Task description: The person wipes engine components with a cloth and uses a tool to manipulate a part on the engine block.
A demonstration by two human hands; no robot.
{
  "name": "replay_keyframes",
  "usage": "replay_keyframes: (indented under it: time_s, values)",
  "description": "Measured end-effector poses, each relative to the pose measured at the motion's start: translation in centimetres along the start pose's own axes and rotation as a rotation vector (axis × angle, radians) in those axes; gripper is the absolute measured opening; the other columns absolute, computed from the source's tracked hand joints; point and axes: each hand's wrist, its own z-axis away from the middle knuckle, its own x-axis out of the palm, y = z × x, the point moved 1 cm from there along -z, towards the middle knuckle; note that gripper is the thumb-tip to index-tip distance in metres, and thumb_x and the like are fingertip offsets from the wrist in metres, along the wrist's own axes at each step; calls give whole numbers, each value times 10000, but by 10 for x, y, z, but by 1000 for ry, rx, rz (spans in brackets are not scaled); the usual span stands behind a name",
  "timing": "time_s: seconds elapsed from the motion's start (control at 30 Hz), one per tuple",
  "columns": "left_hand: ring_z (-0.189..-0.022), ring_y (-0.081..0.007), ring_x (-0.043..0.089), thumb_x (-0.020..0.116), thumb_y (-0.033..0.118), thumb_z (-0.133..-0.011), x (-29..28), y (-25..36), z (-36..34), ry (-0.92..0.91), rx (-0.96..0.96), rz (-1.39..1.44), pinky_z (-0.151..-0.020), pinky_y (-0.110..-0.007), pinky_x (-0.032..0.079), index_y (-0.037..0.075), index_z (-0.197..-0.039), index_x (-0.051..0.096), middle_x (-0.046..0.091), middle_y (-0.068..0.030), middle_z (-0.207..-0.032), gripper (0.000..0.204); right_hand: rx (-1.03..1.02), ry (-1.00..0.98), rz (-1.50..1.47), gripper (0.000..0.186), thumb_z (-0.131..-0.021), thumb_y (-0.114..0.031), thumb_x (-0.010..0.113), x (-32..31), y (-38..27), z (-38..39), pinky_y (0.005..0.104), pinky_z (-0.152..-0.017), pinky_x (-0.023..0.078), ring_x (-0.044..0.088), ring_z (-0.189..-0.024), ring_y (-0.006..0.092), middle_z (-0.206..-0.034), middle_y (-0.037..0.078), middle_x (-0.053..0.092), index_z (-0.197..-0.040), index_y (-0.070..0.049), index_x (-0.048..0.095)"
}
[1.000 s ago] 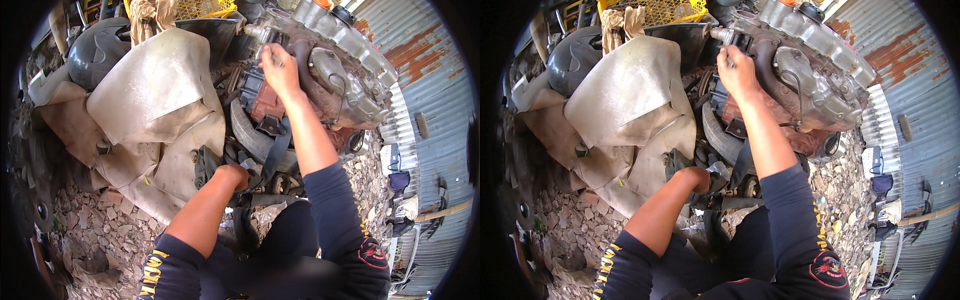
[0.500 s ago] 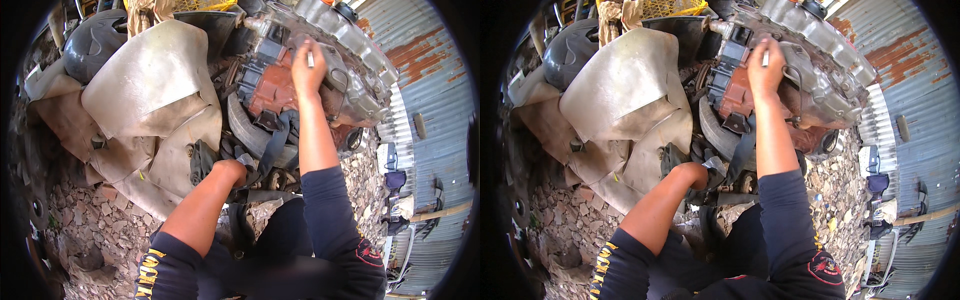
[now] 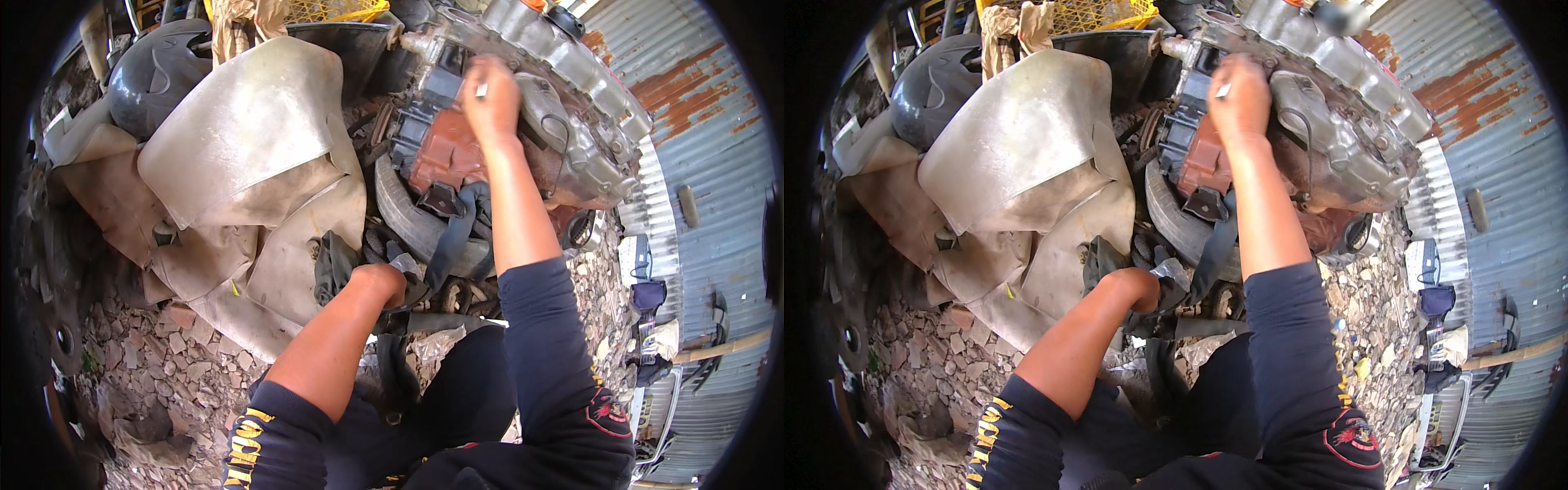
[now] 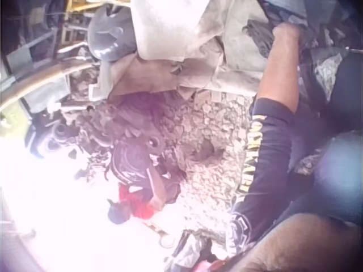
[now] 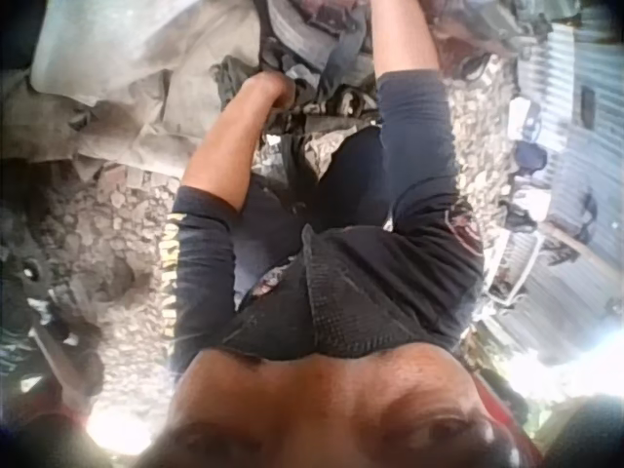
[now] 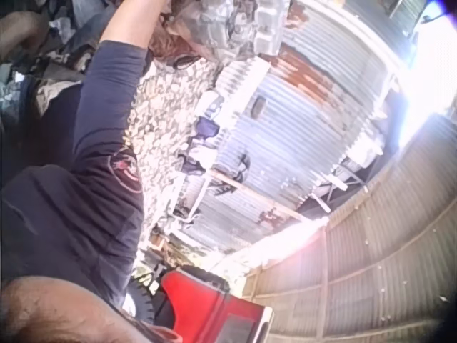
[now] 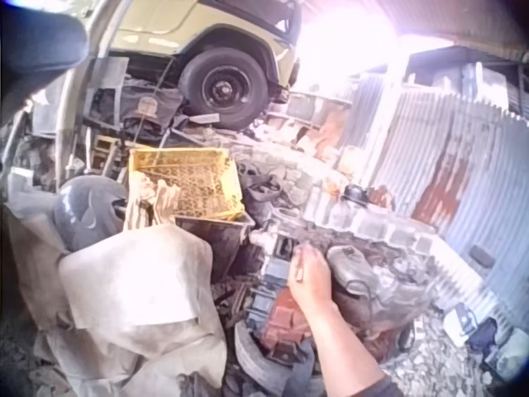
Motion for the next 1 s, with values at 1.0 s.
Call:
replay_keyframes:
  time_s: [1.0]
  values:
    - [-1091,-265,646,618,101,-733,-3,-6,-1,-6,-7,-20,-839,-405,536,125,-1106,713,659,-96,-1205,386,52,-18,-213,133,-900,-162,593,16,-31,54,472,-738,501,611,-840,401,-937,188,626,-982,-60,569]
